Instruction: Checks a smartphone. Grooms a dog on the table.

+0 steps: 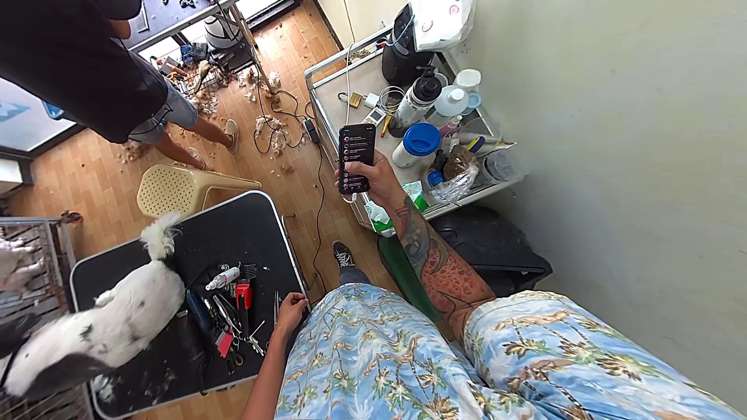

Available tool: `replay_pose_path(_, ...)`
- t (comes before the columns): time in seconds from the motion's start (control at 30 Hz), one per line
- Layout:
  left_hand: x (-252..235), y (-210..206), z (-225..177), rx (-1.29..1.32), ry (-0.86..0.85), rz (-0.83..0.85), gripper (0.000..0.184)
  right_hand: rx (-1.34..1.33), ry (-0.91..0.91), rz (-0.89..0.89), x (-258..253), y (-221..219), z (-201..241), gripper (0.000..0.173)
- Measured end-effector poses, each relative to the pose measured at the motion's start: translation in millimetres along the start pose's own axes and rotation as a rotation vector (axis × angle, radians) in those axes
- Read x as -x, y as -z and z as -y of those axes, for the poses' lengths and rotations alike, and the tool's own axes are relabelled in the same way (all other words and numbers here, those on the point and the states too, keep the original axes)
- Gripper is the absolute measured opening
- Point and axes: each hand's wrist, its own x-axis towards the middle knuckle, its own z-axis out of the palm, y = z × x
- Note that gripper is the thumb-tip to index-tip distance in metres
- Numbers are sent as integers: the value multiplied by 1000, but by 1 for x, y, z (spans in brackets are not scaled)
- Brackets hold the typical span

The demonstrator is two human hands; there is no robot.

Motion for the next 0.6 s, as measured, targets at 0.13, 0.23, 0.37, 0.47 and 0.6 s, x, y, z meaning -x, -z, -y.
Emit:
replay_pose_path(0.13, 0, 0, 0, -8, 4, -2, 28, 23, -27, -107, 0, -2, 1, 36)
replay_pose_path(0.23, 0, 0, 0, -18, 1, -1, 28, 31, -25, -162, -1, -2, 2, 36)
replay_pose_path(0.37, 0, 0, -1, -25, -8, 5, 29, 55, 9, -114, -1, 3, 2, 44)
replay_pose_path(0.47, -1, 0, 0, -29, -6, 3, 28, 64, 33, -33, 1, 6, 0, 54)
replay_pose_path(0.6, 0, 0, 0, -30, -9, 7, 29, 49, 41, 74, 2, 8, -2, 79)
